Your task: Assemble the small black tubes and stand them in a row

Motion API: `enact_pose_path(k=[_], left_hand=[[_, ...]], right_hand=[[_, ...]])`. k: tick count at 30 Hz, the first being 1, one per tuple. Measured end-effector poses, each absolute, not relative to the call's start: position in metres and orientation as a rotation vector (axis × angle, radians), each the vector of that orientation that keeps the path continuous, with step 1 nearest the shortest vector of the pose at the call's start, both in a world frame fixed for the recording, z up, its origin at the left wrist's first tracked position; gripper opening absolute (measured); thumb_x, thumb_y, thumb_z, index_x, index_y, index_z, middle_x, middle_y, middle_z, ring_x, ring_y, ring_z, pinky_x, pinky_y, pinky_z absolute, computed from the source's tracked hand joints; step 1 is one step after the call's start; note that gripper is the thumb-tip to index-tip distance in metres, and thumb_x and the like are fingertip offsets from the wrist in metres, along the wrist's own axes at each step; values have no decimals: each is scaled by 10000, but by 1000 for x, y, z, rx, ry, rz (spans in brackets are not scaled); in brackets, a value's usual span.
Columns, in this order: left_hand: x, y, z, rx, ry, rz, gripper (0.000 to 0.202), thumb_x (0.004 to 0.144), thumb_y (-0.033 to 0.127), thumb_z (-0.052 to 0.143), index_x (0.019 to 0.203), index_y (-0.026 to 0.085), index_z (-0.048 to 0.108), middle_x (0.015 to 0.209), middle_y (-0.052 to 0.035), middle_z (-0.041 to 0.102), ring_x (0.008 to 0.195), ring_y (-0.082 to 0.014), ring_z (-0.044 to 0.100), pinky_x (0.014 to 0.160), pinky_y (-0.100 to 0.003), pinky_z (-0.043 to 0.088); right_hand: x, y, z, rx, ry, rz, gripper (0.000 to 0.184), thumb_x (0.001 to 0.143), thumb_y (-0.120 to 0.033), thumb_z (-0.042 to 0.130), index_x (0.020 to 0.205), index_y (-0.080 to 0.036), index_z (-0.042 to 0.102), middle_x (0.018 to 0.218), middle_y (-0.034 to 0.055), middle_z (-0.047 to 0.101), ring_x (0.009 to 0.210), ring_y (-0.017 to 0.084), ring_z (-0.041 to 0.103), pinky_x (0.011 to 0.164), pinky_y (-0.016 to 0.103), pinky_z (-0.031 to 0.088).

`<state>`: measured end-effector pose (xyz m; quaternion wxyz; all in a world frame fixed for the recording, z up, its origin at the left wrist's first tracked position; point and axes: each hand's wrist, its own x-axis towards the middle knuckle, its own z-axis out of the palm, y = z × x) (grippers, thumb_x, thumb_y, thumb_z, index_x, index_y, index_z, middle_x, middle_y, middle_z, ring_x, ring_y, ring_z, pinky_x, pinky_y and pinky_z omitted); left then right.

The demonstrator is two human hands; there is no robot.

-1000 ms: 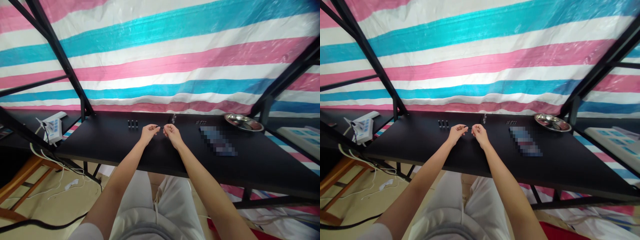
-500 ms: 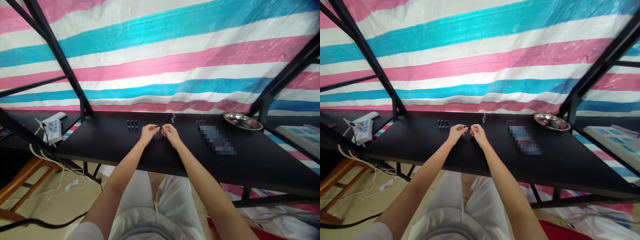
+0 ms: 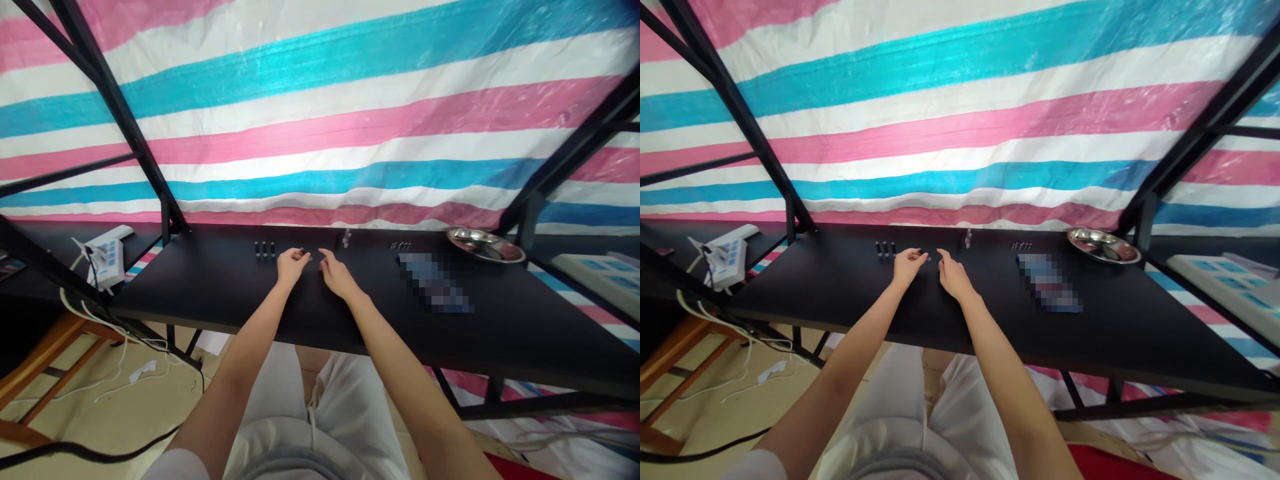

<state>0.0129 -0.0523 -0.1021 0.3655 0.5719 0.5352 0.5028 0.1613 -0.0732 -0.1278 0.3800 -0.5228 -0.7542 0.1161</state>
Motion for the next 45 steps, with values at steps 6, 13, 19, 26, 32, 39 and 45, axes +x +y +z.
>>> enact_pose_path(k=[6,13,19,26,32,39,45], left_hand=[[-7,-50,-89,1651,2060,1043,136,758,293,568,833,217,651,794,-70,669,824,-219,602,730,-290,405],[-14,-44,-95,1681,2178,925,193,765,302,555,862,199,686,856,-133,670,843,-266,616,738,-331,418],[-16,-39,-94,1677,2196,896,204,774,309,550,854,191,696,865,-148,668,869,-279,616,751,-344,426],[-16,-35,-95,1640,2149,968,183,766,286,569,837,172,695,859,-165,659,886,-303,616,768,-370,427],[-16,-35,-96,1686,2172,915,210,778,299,550,851,163,692,889,-182,656,884,-318,616,757,-389,433],[-15,-38,-92,1683,2189,859,223,769,302,568,871,147,691,901,-186,658,893,-316,620,765,-388,444],[-19,-46,-86,1715,2261,700,238,784,380,546,865,203,682,904,-103,668,877,-252,622,744,-329,452]], right_hand=[[163,-73,-128,-1400,-1943,216,358,832,-169,340,1165,-169,471,841,81,633,799,206,589,721,334,421],[160,-77,-124,-1448,-1939,198,301,823,-181,396,1099,-182,517,819,62,640,804,203,596,739,338,402],[162,-77,-123,-1444,-1925,219,270,814,-183,406,1045,-193,548,804,53,651,771,196,604,722,324,410],[163,-76,-122,-1444,-1906,213,244,815,-184,408,996,-197,572,812,60,661,780,202,613,726,328,416],[163,-78,-120,-1477,-1917,178,242,822,-178,400,985,-191,579,879,70,672,831,211,612,747,339,404],[168,-78,-119,-1559,-1903,12,241,819,-152,385,918,-186,602,957,86,667,881,218,585,737,332,357],[176,-76,-116,-1840,-1734,-56,268,822,-171,369,959,-160,600,961,102,635,900,217,538,756,331,337]])
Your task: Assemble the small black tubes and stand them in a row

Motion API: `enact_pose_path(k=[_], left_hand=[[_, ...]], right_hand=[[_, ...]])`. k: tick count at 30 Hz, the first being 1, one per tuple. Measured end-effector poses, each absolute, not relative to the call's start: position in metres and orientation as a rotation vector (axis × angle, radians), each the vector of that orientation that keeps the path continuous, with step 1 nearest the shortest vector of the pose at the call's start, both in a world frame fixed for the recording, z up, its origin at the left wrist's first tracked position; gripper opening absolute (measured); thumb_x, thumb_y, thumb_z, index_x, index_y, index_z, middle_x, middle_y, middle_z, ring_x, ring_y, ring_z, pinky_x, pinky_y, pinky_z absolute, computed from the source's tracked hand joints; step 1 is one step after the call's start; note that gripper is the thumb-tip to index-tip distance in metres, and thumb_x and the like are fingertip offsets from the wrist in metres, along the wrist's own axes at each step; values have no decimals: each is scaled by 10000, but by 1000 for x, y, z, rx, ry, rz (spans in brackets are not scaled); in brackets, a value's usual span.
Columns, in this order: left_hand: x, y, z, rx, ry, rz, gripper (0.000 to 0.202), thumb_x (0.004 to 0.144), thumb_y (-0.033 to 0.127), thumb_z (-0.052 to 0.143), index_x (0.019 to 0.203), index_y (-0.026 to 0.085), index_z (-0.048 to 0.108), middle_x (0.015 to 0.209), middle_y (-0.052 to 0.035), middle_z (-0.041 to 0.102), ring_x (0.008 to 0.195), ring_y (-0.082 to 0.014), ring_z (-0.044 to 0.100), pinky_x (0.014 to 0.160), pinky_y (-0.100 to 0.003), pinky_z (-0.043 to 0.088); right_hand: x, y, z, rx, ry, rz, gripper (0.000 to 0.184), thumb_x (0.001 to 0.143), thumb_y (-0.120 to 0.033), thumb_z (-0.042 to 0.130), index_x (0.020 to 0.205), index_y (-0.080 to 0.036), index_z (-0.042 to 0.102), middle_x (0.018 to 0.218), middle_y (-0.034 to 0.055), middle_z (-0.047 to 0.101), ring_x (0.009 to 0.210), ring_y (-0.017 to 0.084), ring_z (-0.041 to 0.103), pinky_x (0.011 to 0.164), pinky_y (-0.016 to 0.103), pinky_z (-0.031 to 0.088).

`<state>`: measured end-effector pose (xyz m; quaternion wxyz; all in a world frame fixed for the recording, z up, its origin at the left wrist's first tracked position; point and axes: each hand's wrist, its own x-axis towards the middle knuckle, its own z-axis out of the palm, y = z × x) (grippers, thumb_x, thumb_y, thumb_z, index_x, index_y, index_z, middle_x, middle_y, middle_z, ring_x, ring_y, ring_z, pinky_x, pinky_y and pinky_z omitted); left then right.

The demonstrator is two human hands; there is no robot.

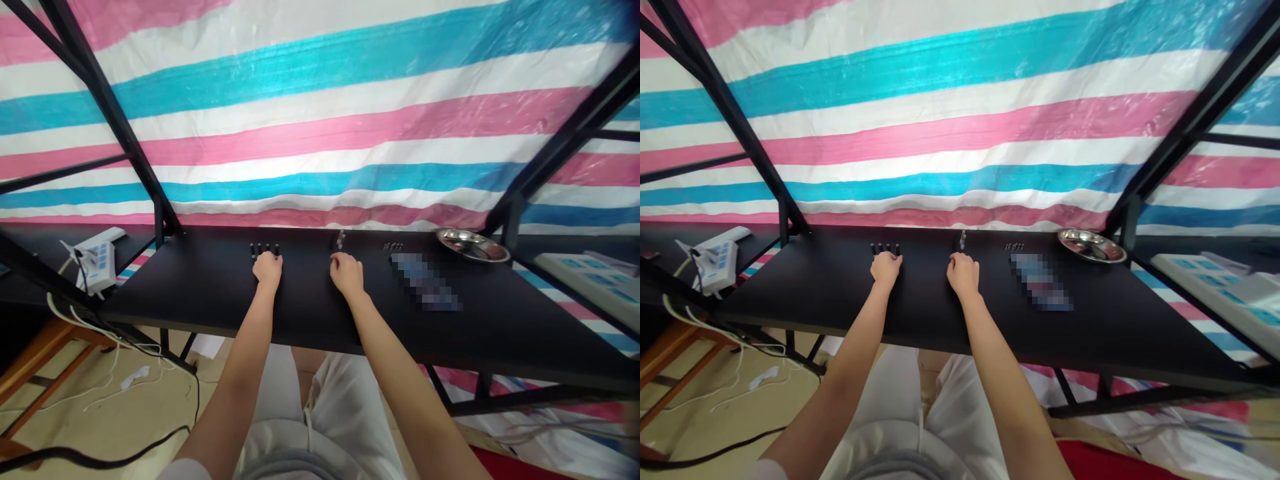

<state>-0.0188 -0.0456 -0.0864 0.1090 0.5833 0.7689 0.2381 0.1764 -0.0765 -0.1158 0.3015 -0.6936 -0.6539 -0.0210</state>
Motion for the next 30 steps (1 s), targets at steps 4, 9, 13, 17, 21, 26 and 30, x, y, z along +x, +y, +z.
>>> enact_pose_path(k=[4,9,13,17,21,26,30], left_hand=[[-5,-57,-82,2039,2070,689,280,825,423,482,830,206,661,801,-67,661,826,-212,612,723,-293,441],[42,-60,-79,2637,1491,670,382,857,279,439,1224,184,480,1053,-83,605,954,-197,549,782,-281,418],[73,-41,-86,2756,1432,519,578,850,210,429,1393,184,233,1175,-111,521,1016,-231,500,784,-311,409],[90,-15,-97,2792,1500,442,569,863,203,401,1400,188,213,1156,-121,512,1023,-244,483,783,-335,398],[95,0,-100,2858,1491,416,462,864,178,397,1324,162,359,1118,-125,537,997,-238,503,786,-343,391],[83,0,-96,2911,1475,560,224,864,155,386,941,118,593,934,-109,604,909,-218,542,772,-328,394],[62,-17,-97,2823,1491,648,167,855,210,435,885,149,587,868,-75,623,831,-192,565,736,-295,403]], right_hand=[[180,-74,-119,-2033,-1629,-65,305,822,-192,381,1044,-140,583,1075,145,576,1001,255,480,795,365,336],[181,-72,-124,-2106,-1623,-30,386,839,-237,390,1196,-137,499,1244,163,476,1143,273,383,882,423,311],[182,-72,-124,-2108,-1643,5,394,848,-250,373,1206,-131,489,1266,162,467,1160,262,374,909,430,305],[181,-71,-124,-2111,-1650,3,397,861,-245,338,1208,-133,494,1280,157,466,1181,252,369,945,442,289],[179,-70,-126,-2136,-1676,23,445,884,-271,279,1271,-130,446,1352,152,406,1251,253,308,1000,485,235],[178,-67,-127,-2237,-1737,136,537,906,-376,191,1384,-156,301,1466,116,235,1344,270,153,1044,535,137],[178,-59,-126,-2303,-1758,242,587,899,-445,153,1417,-178,227,1492,97,160,1362,282,85,1058,545,64]])
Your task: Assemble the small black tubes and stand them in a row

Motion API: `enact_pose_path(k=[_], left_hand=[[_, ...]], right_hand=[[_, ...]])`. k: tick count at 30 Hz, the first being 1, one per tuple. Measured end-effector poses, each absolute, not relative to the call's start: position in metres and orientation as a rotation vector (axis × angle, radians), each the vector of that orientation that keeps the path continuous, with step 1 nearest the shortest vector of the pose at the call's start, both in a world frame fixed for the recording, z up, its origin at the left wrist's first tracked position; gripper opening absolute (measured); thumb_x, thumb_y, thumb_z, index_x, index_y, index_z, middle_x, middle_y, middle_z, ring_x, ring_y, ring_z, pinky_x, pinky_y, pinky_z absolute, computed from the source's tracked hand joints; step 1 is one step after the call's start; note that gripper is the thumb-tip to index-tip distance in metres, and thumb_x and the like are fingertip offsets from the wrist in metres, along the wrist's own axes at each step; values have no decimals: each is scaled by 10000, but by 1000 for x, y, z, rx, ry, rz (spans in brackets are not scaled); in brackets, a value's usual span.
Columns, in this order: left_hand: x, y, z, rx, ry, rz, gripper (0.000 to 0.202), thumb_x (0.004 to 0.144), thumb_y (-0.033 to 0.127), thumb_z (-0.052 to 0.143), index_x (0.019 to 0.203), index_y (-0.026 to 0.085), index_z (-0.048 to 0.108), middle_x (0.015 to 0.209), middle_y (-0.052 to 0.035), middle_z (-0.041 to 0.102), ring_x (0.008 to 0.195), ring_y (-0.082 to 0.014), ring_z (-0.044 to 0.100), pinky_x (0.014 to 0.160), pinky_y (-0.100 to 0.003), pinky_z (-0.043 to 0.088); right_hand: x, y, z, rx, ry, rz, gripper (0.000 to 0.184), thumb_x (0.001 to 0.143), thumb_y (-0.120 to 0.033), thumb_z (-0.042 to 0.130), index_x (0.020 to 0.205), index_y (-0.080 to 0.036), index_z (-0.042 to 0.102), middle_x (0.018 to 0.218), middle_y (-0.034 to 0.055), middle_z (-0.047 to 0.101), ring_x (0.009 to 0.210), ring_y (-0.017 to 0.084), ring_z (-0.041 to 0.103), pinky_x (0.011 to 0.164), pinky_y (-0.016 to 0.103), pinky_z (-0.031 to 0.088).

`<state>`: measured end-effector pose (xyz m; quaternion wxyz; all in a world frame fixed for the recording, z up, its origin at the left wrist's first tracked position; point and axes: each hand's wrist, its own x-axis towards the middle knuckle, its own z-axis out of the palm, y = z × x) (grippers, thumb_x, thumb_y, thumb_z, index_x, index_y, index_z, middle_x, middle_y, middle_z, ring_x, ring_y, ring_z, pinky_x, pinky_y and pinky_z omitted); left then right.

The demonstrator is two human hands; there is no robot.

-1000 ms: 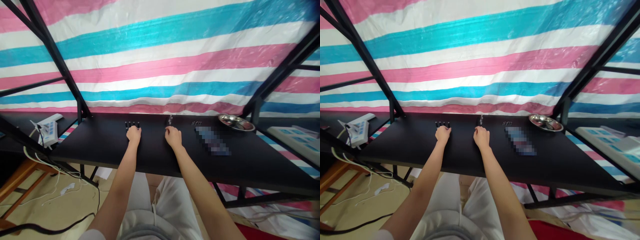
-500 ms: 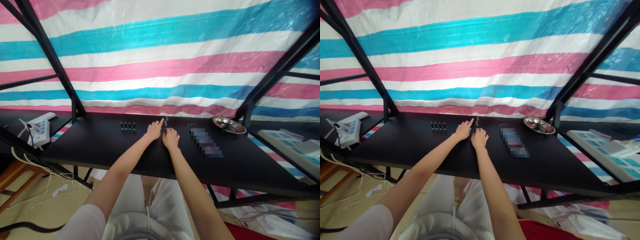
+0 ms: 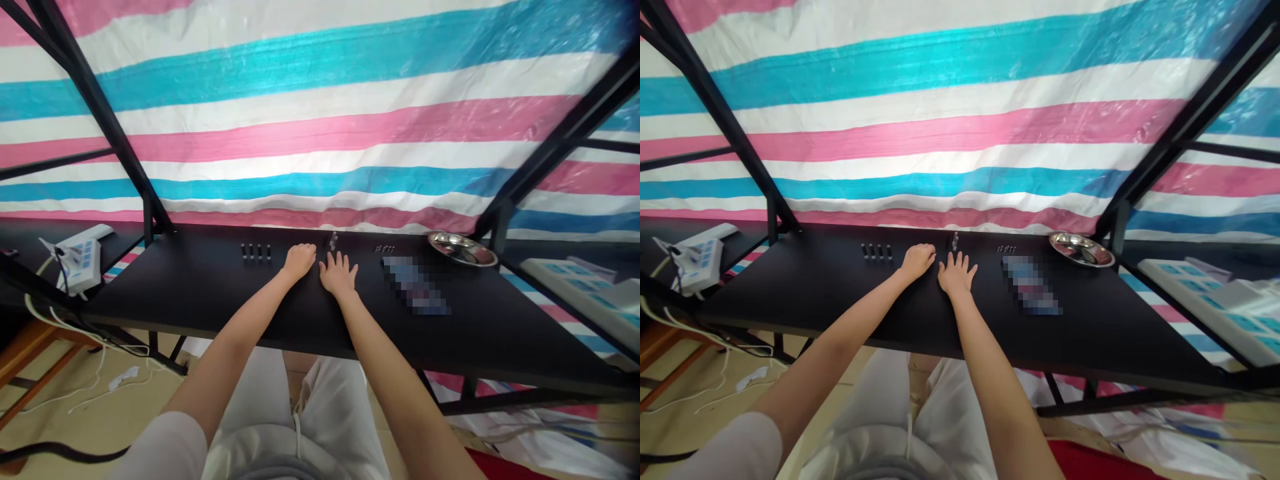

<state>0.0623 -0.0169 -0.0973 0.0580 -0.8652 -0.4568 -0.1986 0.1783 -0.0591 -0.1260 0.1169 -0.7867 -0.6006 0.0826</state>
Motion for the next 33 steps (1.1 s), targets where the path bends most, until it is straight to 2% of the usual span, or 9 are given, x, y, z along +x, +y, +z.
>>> enact_pose_path(k=[9,12,17,20,23,26,31,33], left_hand=[[26,-56,-100,-2648,-1672,-978,93,793,172,480,797,186,573,754,-13,606,709,-132,547,660,-236,410],[21,-58,-100,-2664,-1710,-1003,101,779,186,506,846,185,581,786,-20,604,765,-145,549,696,-248,429],[27,-60,-98,-2856,-1402,-858,318,802,221,494,1115,198,541,1010,-59,571,927,-177,532,824,-290,436],[36,-61,-97,-2934,-1325,-632,384,799,296,529,1173,210,515,1041,-73,552,944,-202,529,833,-312,438],[41,-60,-97,-2935,-1309,-503,357,803,268,531,1153,198,530,1042,-82,553,963,-217,521,842,-325,434],[40,-56,-99,-2925,-1317,-519,276,821,223,502,1086,186,567,1021,-73,563,960,-203,517,854,-319,429],[38,-55,-108,-2890,-1315,-616,269,826,304,511,1064,192,570,1006,-64,551,940,-199,508,830,-318,440],[41,-55,-112,-2857,-1356,-664,251,824,291,514,1047,190,570,982,-62,552,924,-198,509,818,-320,445]], right_hand=[[181,-37,-125,-2350,-1775,290,618,883,-487,141,1425,-194,191,1502,96,113,1365,294,53,1047,570,34],[182,-33,-125,-2348,-1780,298,617,880,-501,158,1422,-210,203,1501,103,116,1364,295,54,1045,569,33],[184,-30,-126,-2302,-1766,290,604,880,-494,187,1411,-212,240,1492,113,152,1361,305,73,1037,583,37],[185,-30,-127,-2296,-1775,284,601,884,-491,183,1413,-211,234,1492,112,150,1361,303,74,1035,585,43],[186,-29,-127,-2305,-1800,279,604,886,-494,170,1418,-212,215,1495,109,135,1361,298,68,1033,589,52],[186,-28,-126,-2311,-1810,281,611,884,-498,168,1419,-205,211,1495,107,136,1361,294,67,1032,590,56],[187,-25,-127,-2286,-1788,295,624,874,-510,185,1415,-203,223,1495,96,145,1361,297,76,1032,595,36],[188,-25,-127,-2279,-1783,299,628,874,-507,186,1416,-193,220,1495,93,147,1361,292,78,1036,591,30]])
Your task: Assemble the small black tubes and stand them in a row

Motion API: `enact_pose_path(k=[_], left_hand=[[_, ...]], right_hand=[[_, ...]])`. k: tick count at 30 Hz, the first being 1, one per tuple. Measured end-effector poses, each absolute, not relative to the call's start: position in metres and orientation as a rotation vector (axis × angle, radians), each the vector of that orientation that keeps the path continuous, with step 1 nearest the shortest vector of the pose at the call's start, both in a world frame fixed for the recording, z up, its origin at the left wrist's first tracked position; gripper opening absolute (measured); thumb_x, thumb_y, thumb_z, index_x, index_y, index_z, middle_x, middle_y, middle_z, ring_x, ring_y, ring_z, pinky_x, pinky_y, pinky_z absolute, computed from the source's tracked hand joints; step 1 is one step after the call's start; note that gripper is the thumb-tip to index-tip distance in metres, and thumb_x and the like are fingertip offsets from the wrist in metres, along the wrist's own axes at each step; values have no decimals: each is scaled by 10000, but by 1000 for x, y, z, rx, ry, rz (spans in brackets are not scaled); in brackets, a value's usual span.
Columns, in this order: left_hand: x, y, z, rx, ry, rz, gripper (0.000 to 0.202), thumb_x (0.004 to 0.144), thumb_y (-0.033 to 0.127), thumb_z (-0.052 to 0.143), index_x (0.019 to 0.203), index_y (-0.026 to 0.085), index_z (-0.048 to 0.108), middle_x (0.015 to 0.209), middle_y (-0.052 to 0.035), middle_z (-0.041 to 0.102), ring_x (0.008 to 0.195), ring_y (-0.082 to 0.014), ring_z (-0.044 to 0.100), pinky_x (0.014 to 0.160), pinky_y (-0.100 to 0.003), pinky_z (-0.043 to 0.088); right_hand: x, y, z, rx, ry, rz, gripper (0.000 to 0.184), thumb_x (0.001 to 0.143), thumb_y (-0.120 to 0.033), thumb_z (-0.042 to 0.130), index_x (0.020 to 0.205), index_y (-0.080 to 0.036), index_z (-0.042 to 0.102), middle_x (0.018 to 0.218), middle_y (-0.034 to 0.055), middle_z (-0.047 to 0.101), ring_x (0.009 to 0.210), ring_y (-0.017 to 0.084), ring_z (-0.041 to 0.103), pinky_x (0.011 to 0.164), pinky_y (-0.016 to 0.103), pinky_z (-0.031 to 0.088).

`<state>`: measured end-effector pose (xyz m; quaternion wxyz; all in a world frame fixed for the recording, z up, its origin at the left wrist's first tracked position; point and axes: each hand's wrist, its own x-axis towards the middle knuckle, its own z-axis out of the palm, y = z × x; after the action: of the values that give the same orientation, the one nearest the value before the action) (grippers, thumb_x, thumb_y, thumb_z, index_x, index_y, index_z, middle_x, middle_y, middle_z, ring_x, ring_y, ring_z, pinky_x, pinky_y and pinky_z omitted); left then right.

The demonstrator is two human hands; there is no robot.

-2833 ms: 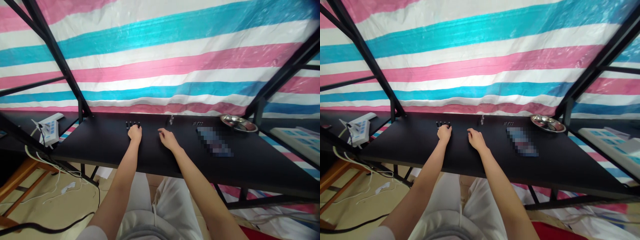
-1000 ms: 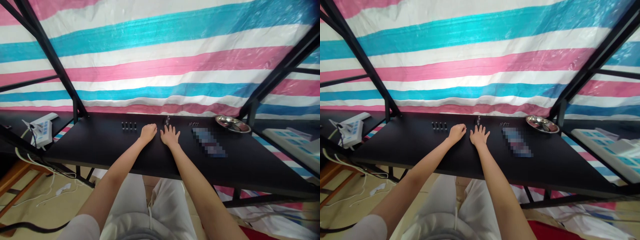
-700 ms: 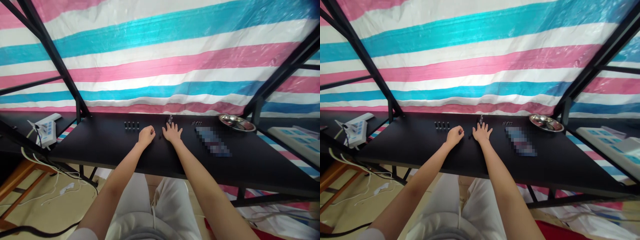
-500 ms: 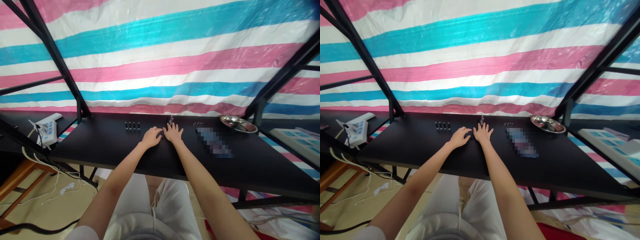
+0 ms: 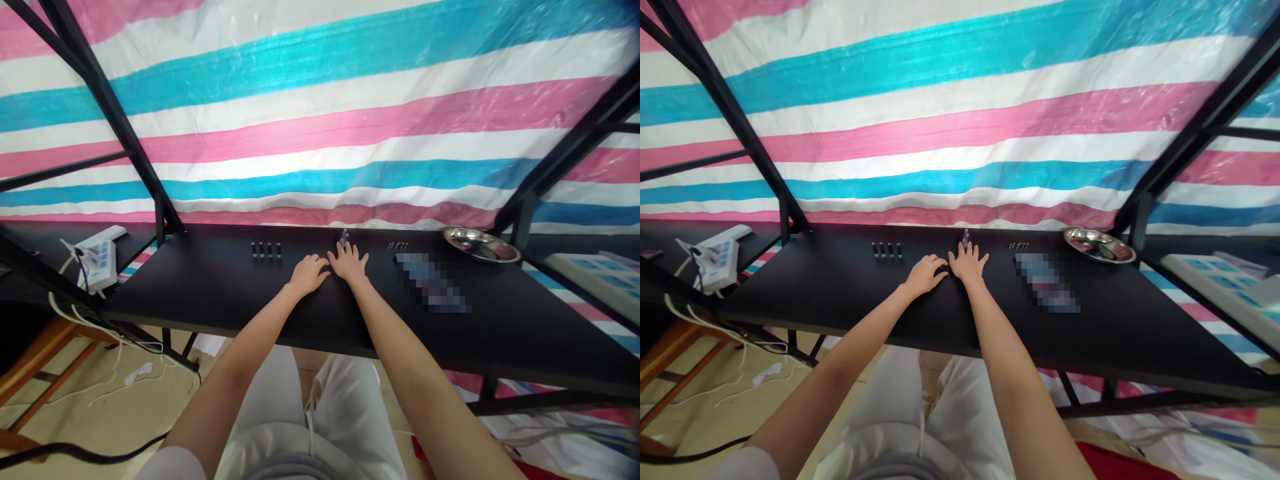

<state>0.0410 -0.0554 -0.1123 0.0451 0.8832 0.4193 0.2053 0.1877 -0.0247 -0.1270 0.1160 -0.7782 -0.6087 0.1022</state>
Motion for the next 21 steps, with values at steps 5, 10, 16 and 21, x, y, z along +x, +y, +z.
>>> enact_pose_path(k=[5,10,16,21], left_hand=[[43,-53,-119,2561,1305,739,202,809,155,493,993,168,573,937,-56,570,910,-179,522,847,-318,441],[30,-51,-118,2213,1299,1051,283,766,70,516,1033,158,545,931,-48,589,813,-127,559,823,-294,466],[25,-51,-114,1973,1219,1208,227,731,47,551,930,152,578,930,-47,577,766,-99,563,702,-246,490],[27,-52,-114,1937,1203,1185,181,724,32,555,864,139,599,922,-43,573,762,-91,555,672,-223,484]], right_hand=[[187,-26,-126,-2282,-1795,275,627,882,-489,174,1418,-165,212,1488,104,170,1360,276,93,1041,586,57],[183,-39,-128,-2224,-1822,219,567,898,-427,201,1393,-162,278,1464,99,247,1345,243,163,1059,539,107],[183,-58,-124,-1926,-1788,212,370,834,-263,393,1165,-172,531,1200,109,543,1108,219,478,960,391,342],[183,-65,-110,-1666,-1598,171,241,831,-234,378,972,-162,559,931,97,616,875,191,565,814,297,413]])
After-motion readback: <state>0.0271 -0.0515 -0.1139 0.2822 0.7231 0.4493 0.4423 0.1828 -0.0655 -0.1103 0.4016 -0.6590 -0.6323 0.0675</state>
